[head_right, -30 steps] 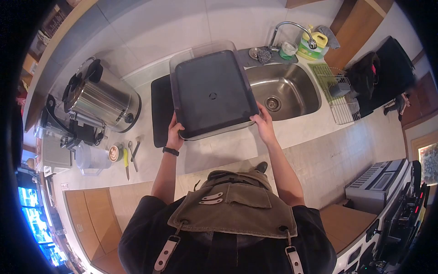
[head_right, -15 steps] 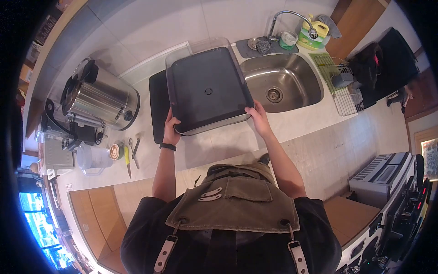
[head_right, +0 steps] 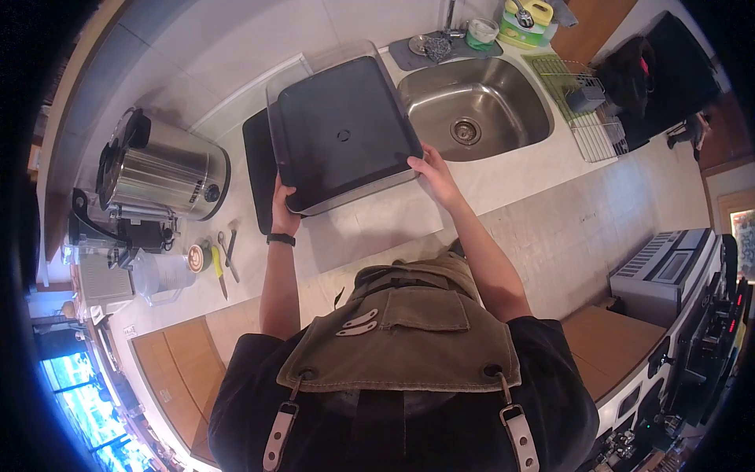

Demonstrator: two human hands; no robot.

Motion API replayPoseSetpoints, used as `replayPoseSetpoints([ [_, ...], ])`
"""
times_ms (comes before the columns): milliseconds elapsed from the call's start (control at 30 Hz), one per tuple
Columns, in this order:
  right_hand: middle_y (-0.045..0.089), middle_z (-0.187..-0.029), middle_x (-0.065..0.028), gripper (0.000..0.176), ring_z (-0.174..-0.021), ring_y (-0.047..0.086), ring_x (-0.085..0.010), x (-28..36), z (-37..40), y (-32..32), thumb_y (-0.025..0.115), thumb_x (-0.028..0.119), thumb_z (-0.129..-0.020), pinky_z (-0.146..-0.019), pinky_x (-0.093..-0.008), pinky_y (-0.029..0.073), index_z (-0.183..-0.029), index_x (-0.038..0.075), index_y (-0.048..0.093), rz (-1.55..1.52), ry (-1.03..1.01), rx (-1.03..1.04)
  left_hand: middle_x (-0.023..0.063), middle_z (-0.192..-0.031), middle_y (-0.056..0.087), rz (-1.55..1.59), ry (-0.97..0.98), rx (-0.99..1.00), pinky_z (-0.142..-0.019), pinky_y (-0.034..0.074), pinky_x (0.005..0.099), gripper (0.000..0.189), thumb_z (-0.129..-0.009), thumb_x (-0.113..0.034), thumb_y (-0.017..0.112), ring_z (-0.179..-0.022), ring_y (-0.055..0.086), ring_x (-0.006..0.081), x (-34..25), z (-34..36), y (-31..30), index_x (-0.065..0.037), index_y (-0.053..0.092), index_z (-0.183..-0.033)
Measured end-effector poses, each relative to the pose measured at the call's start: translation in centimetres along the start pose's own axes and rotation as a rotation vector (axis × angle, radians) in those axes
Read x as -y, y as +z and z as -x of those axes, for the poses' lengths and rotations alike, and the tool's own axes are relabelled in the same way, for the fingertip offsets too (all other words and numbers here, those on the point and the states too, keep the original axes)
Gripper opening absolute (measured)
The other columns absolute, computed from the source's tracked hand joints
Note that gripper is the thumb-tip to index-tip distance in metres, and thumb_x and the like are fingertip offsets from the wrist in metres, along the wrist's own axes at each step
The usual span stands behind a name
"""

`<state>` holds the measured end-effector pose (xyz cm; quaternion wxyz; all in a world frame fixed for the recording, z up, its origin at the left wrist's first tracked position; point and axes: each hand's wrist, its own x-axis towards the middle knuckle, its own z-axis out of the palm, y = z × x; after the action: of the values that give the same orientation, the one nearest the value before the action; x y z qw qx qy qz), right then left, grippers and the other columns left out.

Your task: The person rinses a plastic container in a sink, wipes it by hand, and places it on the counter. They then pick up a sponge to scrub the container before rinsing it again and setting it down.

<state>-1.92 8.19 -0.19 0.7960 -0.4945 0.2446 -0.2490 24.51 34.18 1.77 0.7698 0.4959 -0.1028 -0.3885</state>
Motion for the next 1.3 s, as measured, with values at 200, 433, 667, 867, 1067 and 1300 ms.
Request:
replayPoseSetpoints([
  [200,0.054,-0.141,-0.0076,0.058,-0.132,0.049,-0.0164,-1.5,-0.6,-0.1,0.061,0.020,-0.101,-0.115,-0.0334,0.036,-0.150,0.003,0.038,-0.126,-0.058,0.042,0.0052,-0.145,0.053,0.011,0.014,-0.059,-0.111,0.043,0.0410,0.077,-0.086,-0.016,0.058,-0.131,0.052,0.0243,0.1,0.7,0.7,-0.013,0.034,-0.159],
  [433,0.053,-0.142,-0.0083,0.058,-0.134,0.049,-0.0174,-0.6,-0.1,0.3,0.060,0.020,-0.101,-0.117,-0.0337,0.035,-0.151,0.001,0.036,-0.149,-0.047,0.056,0.0052,-0.143,0.055,0.053,0.035,-0.070,-0.111,0.042,0.0401,0.064,-0.093,-0.022,0.059,-0.132,0.052,0.0233,0.9,0.6,0.5,-0.010,0.042,-0.153],
  [667,0.051,-0.144,-0.0094,0.062,-0.135,0.048,-0.0176,-0.7,-0.1,0.2,0.061,0.019,-0.100,-0.117,-0.0338,0.034,-0.152,0.000,0.033,-0.198,-0.052,0.083,0.0025,-0.129,0.064,0.066,0.036,-0.115,-0.103,0.047,0.0398,0.045,-0.093,-0.031,0.065,-0.122,0.060,0.0216,1.0,0.7,0.6,-0.013,0.056,-0.133],
  [867,0.051,-0.143,-0.0088,0.064,-0.135,0.047,-0.0175,-0.8,-0.3,0.1,0.061,0.019,-0.099,-0.117,-0.0336,0.033,-0.153,0.000,0.033,-0.164,-0.039,0.066,0.0051,-0.129,0.063,0.040,0.026,-0.122,-0.105,0.047,0.0366,0.050,-0.092,-0.016,0.060,-0.121,0.060,0.0207,0.9,0.4,-0.2,-0.004,0.055,-0.140],
  [1067,0.052,-0.142,-0.0072,0.063,-0.134,0.047,-0.0170,0.4,0.0,0.6,0.059,0.017,-0.097,-0.116,-0.0330,0.033,-0.152,0.001,0.035,-0.092,-0.016,0.038,0.0043,-0.125,0.064,0.034,0.038,-0.133,-0.104,0.048,0.0365,0.054,-0.087,-0.011,0.058,-0.116,0.060,0.0205,1.0,0.2,-0.3,-0.003,0.055,-0.140],
  [1300,0.056,-0.138,-0.0072,0.061,-0.132,0.049,-0.0168,0.1,0.1,1.1,0.059,0.013,-0.094,-0.115,-0.0330,0.033,-0.150,0.002,0.038,-0.165,-0.028,0.024,0.0035,-0.129,0.063,0.058,0.045,-0.089,-0.106,0.046,0.0354,0.059,-0.086,-0.008,0.056,-0.119,0.059,0.0194,0.7,0.7,0.4,-0.004,0.052,-0.144],
])
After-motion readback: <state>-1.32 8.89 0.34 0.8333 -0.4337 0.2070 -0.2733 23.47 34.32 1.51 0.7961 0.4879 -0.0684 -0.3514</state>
